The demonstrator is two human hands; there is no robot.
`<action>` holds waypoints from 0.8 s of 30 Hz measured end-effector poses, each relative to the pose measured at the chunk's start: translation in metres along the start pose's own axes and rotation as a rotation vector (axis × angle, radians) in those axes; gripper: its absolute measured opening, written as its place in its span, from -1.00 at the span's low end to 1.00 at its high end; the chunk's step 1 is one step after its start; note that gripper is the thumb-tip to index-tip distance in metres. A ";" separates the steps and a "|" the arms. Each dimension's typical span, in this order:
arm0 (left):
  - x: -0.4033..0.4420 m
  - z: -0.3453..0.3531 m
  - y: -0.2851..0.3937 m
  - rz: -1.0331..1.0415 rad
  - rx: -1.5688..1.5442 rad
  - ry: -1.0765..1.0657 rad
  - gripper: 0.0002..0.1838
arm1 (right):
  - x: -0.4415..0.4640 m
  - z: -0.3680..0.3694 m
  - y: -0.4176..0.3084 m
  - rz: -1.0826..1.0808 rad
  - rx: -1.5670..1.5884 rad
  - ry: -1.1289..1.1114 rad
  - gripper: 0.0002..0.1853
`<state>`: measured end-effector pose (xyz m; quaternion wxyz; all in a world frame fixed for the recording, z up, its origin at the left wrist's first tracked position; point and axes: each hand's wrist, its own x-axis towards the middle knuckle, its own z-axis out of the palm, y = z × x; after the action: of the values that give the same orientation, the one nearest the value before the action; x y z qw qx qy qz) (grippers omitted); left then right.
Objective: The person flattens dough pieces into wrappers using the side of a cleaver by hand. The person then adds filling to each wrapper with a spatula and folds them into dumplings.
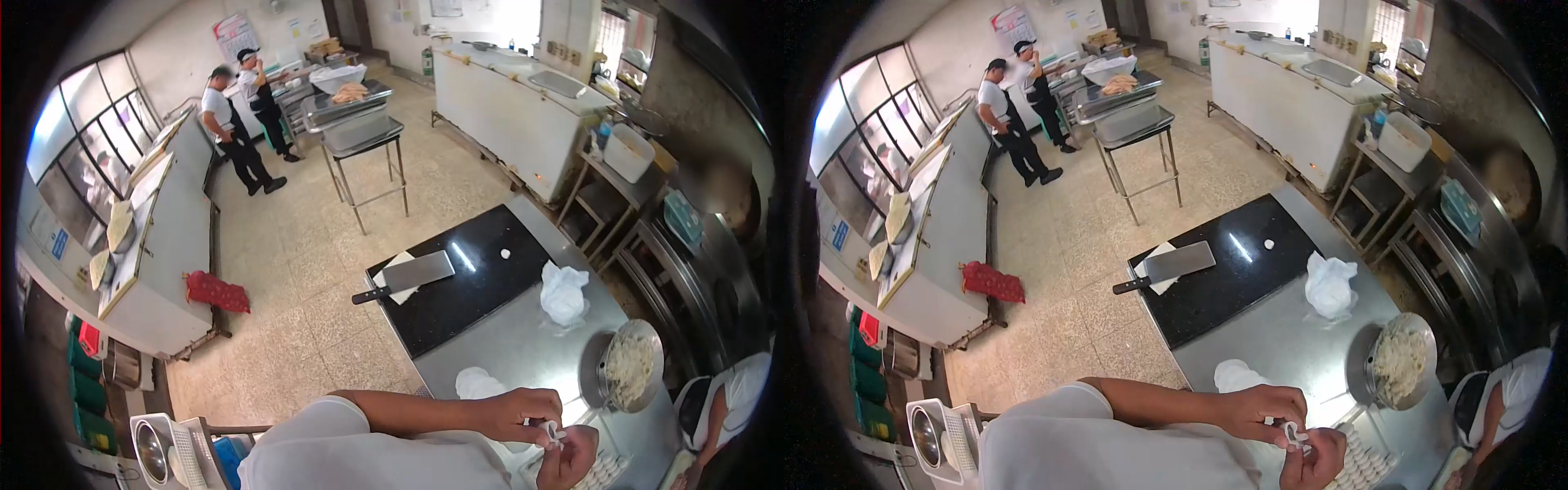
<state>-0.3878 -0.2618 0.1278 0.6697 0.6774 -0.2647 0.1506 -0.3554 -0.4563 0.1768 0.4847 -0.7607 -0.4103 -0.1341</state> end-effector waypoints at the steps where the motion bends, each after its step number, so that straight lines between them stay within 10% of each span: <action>1: -0.003 -0.009 -0.002 0.014 -0.007 0.001 -0.68 | 0.004 0.008 0.002 -0.003 0.013 -0.042 -0.90; 24: -0.021 -0.053 -0.009 0.207 0.007 0.025 -0.80 | 0.003 0.057 -0.006 0.031 0.010 -0.019 -0.85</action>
<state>-0.3922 -0.2069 0.1121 0.6513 0.6468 -0.3242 0.2287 -0.3695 -0.4051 0.1541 0.4867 -0.7657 -0.4037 -0.1174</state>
